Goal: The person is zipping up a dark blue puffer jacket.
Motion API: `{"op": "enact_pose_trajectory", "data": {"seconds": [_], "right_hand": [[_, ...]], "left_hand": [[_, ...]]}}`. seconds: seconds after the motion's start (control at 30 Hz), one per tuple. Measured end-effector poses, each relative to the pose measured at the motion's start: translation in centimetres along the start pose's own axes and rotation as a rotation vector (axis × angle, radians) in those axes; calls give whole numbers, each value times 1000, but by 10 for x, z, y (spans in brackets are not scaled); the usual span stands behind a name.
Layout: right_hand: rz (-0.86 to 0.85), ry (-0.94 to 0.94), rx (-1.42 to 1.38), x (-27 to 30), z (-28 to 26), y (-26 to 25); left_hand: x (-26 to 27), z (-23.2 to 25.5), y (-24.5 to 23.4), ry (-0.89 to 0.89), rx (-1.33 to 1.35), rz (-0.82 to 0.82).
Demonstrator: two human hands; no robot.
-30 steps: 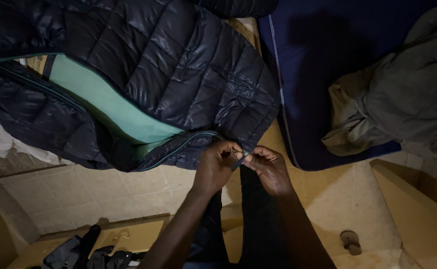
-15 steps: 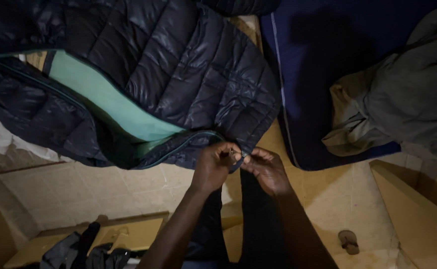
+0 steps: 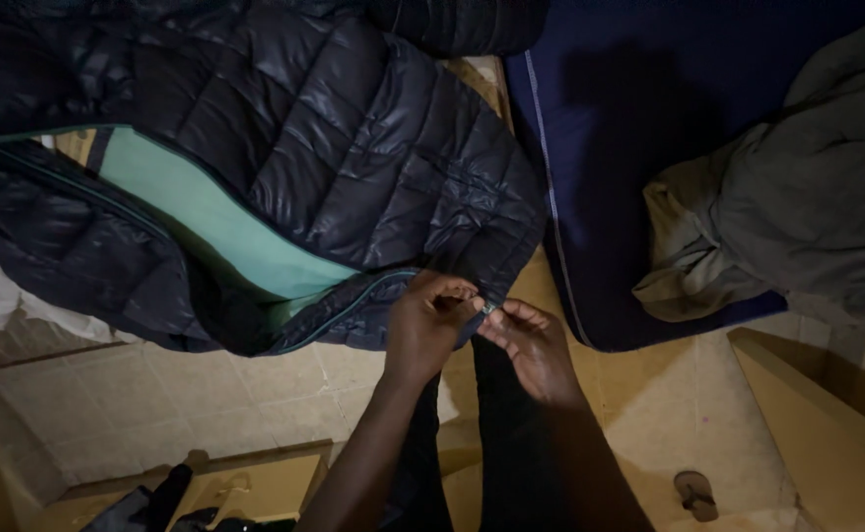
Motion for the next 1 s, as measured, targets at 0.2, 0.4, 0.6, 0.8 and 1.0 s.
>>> {"op": "enact_pose_trajectory", "data": {"seconds": [0.2, 0.4, 0.6, 0.8, 1.0], "right_hand": [[-51, 46, -91, -2, 4, -1], [-39, 67, -182, -5, 11, -3], [-16, 78, -226, 1, 15, 0], [18, 30, -223, 0, 15, 1], [31, 4, -211, 7, 10, 5]], "left_hand": [[-1, 1, -2, 68, -98, 2], [5, 13, -2, 49, -69, 63], [12, 9, -2, -20, -89, 20], [17, 5, 1, 134, -47, 67], [13, 21, -3, 191, -253, -63]]}}
Point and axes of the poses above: each hand's wrist, its own x-axis away from the middle knuckle, its own y-axis out of the palm, z = x × y, the point moved 2 cm from there along -x, towards the middle knuckle, and after that the axes turned 5 degrees about y, right-handed, at the moved point
